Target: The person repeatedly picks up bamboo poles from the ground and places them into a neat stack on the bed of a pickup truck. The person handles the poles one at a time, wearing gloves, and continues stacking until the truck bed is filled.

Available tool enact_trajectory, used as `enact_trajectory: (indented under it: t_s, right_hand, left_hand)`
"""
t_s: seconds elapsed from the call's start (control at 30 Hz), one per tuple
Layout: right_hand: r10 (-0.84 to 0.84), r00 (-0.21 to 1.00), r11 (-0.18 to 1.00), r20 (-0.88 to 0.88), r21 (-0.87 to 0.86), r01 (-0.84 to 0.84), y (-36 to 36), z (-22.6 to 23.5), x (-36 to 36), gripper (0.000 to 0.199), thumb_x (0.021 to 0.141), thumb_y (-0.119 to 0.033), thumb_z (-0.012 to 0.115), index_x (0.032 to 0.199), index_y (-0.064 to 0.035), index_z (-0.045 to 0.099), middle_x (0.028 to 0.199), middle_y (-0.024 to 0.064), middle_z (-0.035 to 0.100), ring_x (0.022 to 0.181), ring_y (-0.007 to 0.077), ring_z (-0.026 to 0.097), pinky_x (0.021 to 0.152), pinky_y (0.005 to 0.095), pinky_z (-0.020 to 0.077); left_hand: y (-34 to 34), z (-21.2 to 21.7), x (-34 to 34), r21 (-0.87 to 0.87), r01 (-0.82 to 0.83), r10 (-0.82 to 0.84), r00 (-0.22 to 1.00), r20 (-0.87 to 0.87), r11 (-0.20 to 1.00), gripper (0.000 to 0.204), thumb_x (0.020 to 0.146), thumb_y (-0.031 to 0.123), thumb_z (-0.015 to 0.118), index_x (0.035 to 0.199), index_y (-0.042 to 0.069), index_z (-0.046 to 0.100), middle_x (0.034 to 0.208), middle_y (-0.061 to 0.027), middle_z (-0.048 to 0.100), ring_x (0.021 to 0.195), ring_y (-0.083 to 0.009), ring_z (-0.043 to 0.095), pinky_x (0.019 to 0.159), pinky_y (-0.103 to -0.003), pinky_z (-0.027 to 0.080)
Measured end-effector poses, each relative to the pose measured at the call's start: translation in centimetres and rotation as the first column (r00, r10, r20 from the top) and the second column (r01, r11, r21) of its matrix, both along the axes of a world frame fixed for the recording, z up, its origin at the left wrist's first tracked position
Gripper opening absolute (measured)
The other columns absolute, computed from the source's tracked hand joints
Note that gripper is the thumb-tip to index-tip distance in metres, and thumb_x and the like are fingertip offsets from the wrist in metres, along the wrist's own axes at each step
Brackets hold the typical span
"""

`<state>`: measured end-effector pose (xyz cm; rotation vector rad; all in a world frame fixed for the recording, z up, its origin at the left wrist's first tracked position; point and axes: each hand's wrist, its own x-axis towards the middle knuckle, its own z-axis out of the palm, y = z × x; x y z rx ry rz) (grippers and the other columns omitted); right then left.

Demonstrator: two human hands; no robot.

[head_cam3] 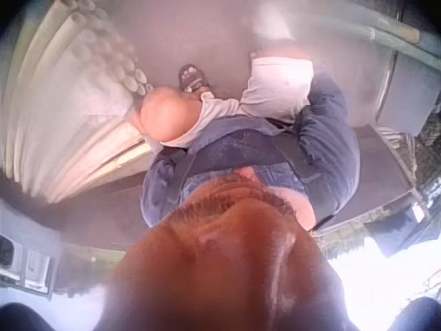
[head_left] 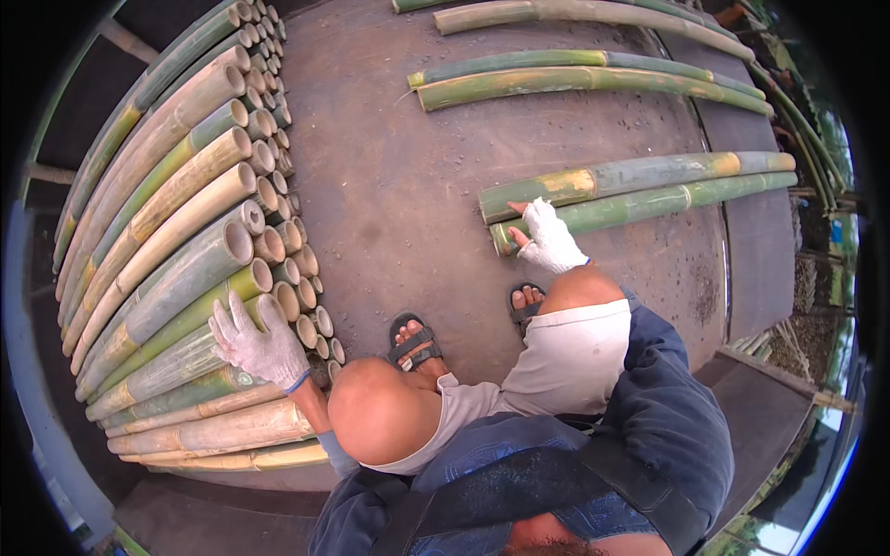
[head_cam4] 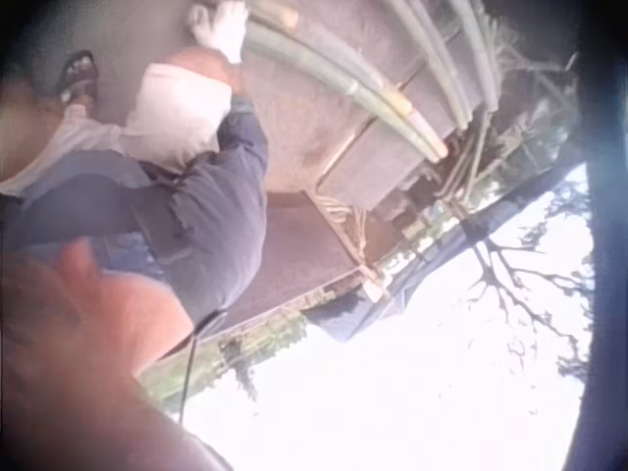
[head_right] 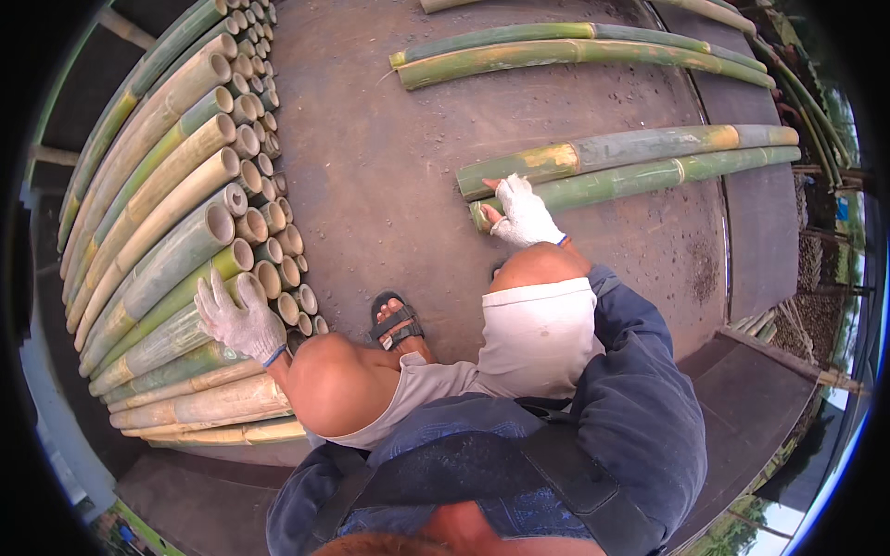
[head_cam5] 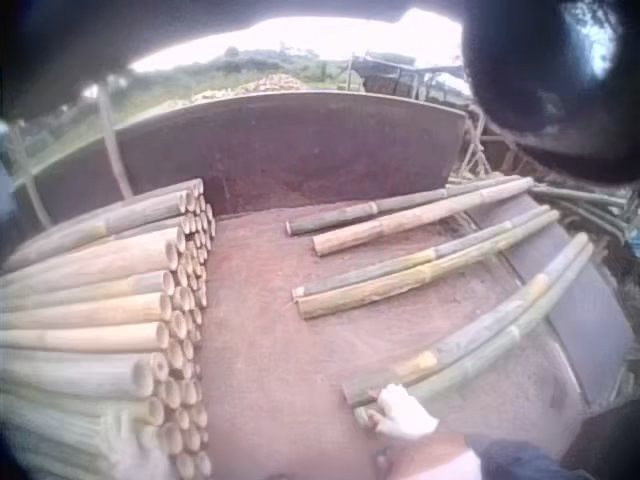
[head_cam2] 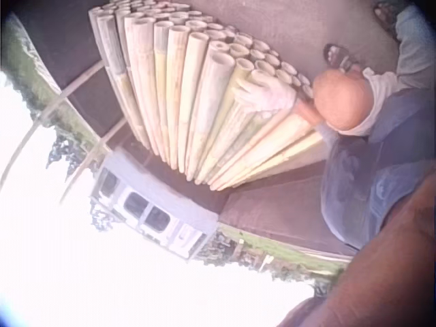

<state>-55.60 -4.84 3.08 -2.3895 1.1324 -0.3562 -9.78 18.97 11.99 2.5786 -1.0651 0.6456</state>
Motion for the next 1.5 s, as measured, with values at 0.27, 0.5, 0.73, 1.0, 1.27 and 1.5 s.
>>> enact_trajectory:
  t_s: [0.27,0.5,0.73,1.0,1.27,1.5]
  right_hand:
    - [-0.961,-0.167,0.030,0.222,0.683,0.730,-9.1,-2.7,-28.4,0.102,0.094,-0.065,0.082,0.167,-0.0029,0.046,0.170,0.0278,0.043,0.148,0.0424,0.053,0.119,0.0528,0.0460]
    - [-0.804,-0.427,0.258,0.413,0.890,0.376,-16.0,-4.2,-31.6,0.063,0.092,-0.041,0.091,0.144,-0.0132,0.067,0.142,0.0098,0.069,0.130,0.0306,0.064,0.115,0.0475,0.0488]
    - [-0.907,-0.291,0.337,0.304,0.939,-0.069,-4.4,0.4,-16.8,0.059,0.097,-0.031,0.086,0.150,-0.0129,0.066,0.146,0.0040,0.065,0.134,0.0233,0.056,0.119,0.0419,0.0422]
    - [-0.874,-0.304,0.485,0.379,0.705,-0.518,-3.4,3.8,-24.0,0.089,0.100,-0.077,0.063,0.161,-0.0117,0.055,0.167,0.0182,0.051,0.153,0.0333,0.047,0.129,0.0602,0.0354]
    - [-0.896,-0.182,0.428,0.404,0.896,-0.117,-14.8,2.4,-24.7,0.088,0.103,-0.056,0.072,0.160,0.0062,0.044,0.167,0.0258,0.045,0.152,0.0430,0.045,0.130,0.0577,0.0336]
    - [-0.904,0.033,0.415,0.426,0.895,-0.166,-10.6,6.1,-12.4,0.083,0.104,-0.053,0.072,0.155,0.0082,0.048,0.164,0.0252,0.049,0.150,0.0416,0.049,0.129,0.0551,0.0361]
  left_hand:
    - [-0.8,1.6,-2.9,-0.130,0.022,-0.018,0.999,0.030,0.991,0.056,0.097,0.038,0.085,0.140,0.004,0.073,0.151,-0.0200,0.067,0.140,-0.0400,0.061,0.118,-0.054,0.049]
    - [-8.3,0.3,-14.2,-0.085,0.634,-0.630,0.727,-0.272,0.769,0.070,0.082,0.024,0.096,0.144,0.007,0.068,0.143,-0.0175,0.069,0.131,-0.0411,0.065,0.114,-0.052,0.050]
    - [-19.9,1.2,-28.8,0.275,0.953,-0.709,0.280,-0.647,0.126,0.097,0.077,0.048,0.092,0.158,0.012,0.055,0.142,-0.0162,0.069,0.132,-0.0420,0.066,0.111,-0.051,0.053]
    - [-14.2,14.1,-17.4,0.481,0.783,-0.679,0.601,-0.422,0.395,0.075,0.076,0.023,0.085,0.147,0.019,0.060,0.117,-0.0096,0.071,0.107,-0.0330,0.074,0.093,-0.049,0.056]
    - [-0.5,14.8,-5.0,0.479,0.502,-0.552,0.833,-0.042,0.720,0.065,0.073,0.012,0.087,0.134,0.022,0.065,0.128,-0.0049,0.070,0.126,-0.0292,0.069,0.110,-0.051,0.053]
    - [6.8,12.9,7.3,0.337,0.219,-0.262,0.961,0.087,0.916,0.070,0.072,0.006,0.086,0.138,0.019,0.066,0.138,-0.0065,0.066,0.145,-0.0294,0.057,0.120,-0.051,0.043]
